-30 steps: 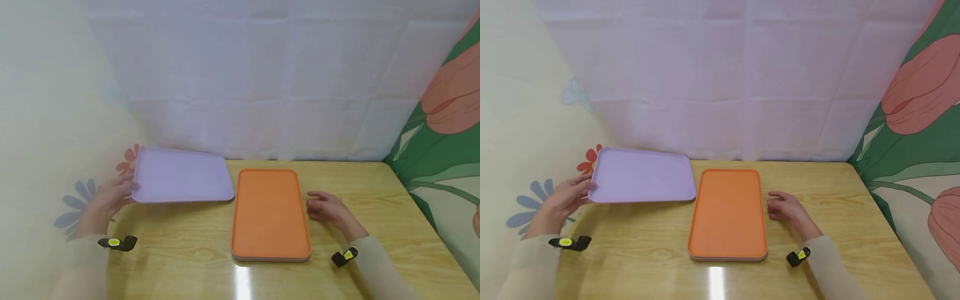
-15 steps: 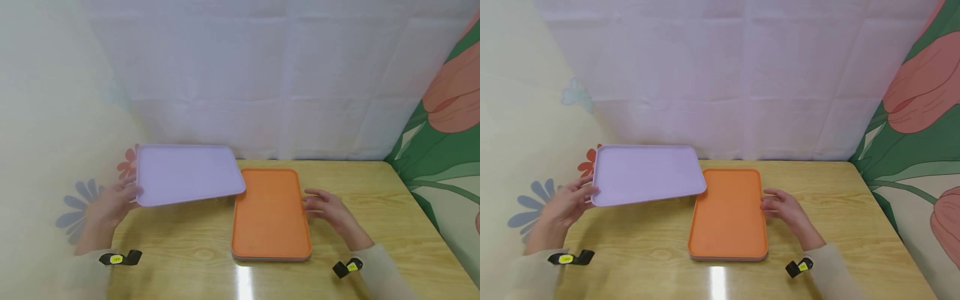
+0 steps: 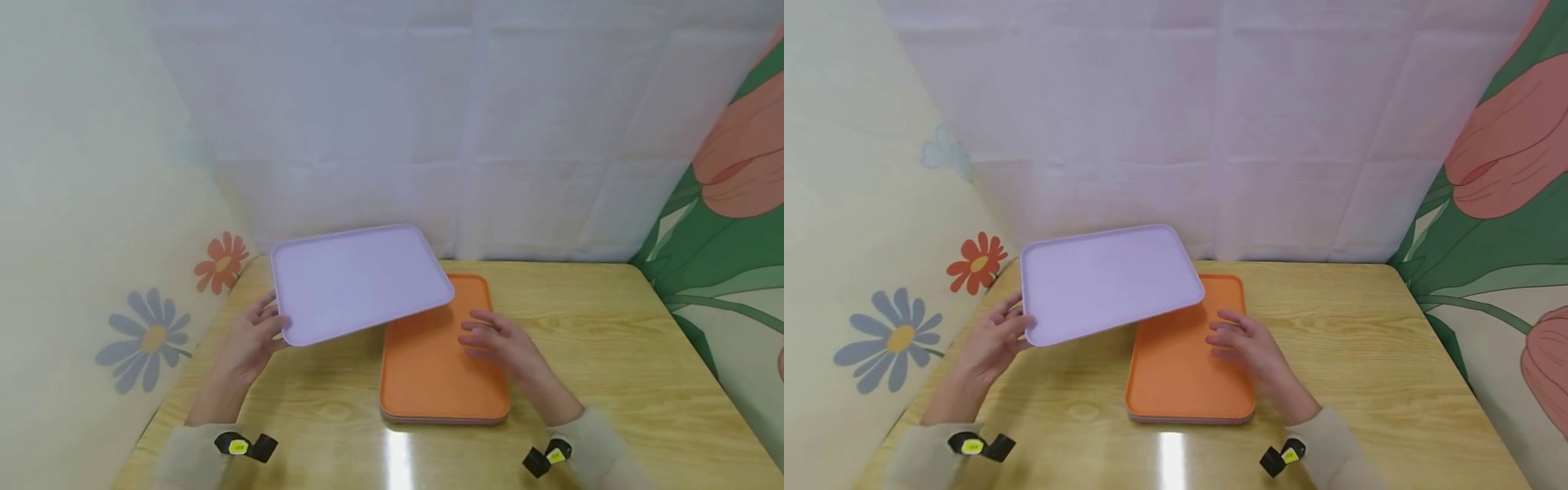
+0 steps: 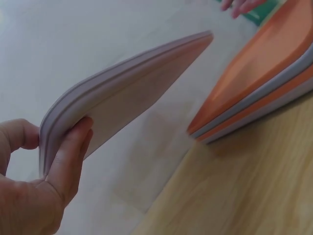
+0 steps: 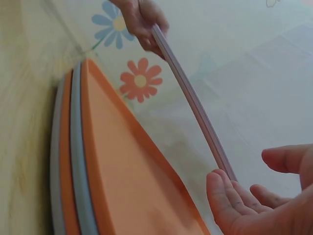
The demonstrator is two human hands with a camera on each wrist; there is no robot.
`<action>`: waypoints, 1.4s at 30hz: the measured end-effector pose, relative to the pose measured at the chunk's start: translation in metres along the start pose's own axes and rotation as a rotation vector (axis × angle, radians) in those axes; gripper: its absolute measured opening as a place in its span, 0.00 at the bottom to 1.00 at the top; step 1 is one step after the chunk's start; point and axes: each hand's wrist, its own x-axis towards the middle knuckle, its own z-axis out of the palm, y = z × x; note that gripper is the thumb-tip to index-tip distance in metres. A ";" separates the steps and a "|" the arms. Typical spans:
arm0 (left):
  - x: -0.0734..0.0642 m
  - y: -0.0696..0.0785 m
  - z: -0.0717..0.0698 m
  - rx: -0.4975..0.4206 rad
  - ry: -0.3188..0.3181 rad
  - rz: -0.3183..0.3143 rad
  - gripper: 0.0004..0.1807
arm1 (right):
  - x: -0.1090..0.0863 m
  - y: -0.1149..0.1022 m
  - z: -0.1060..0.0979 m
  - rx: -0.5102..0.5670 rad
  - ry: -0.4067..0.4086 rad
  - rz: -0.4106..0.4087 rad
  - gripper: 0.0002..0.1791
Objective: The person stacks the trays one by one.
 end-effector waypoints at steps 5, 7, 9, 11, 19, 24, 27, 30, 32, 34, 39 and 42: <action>0.000 -0.013 0.030 -0.053 0.031 0.002 0.39 | 0.002 0.007 0.019 0.108 0.010 0.016 0.31; 0.000 -0.018 0.042 -0.060 0.042 -0.001 0.38 | 0.003 0.009 0.026 0.139 0.015 0.023 0.30; 0.000 -0.023 0.052 -0.076 0.045 -0.006 0.38 | 0.003 0.010 0.032 0.174 0.030 0.036 0.30; -0.001 -0.027 0.062 -0.093 0.050 -0.006 0.38 | 0.003 0.010 0.039 0.217 0.053 0.046 0.29; -0.005 -0.043 0.097 -0.169 0.046 0.001 0.39 | 0.003 0.015 0.055 0.444 0.132 -0.014 0.09; -0.008 -0.052 0.115 -0.190 0.063 0.041 0.40 | 0.002 0.013 0.062 0.545 0.192 -0.067 0.07; -0.010 -0.059 0.125 -0.199 0.075 0.070 0.41 | 0.002 0.009 0.064 0.571 0.219 -0.081 0.09; -0.014 -0.066 0.134 -0.194 0.091 0.098 0.41 | 0.003 0.005 0.065 0.571 0.251 -0.092 0.11; -0.016 -0.070 0.140 -0.193 0.097 0.116 0.41 | 0.005 0.004 0.065 0.565 0.270 -0.104 0.12; -0.018 -0.074 0.146 -0.197 0.103 0.128 0.41 | 0.007 0.002 0.063 0.556 0.288 -0.116 0.11; -0.020 -0.078 0.150 -0.214 0.107 0.117 0.40 | 0.012 0.001 0.056 0.535 0.291 -0.117 0.15; -0.019 -0.073 0.144 -0.234 0.101 0.101 0.35 | 0.012 0.001 0.047 0.508 0.276 -0.097 0.19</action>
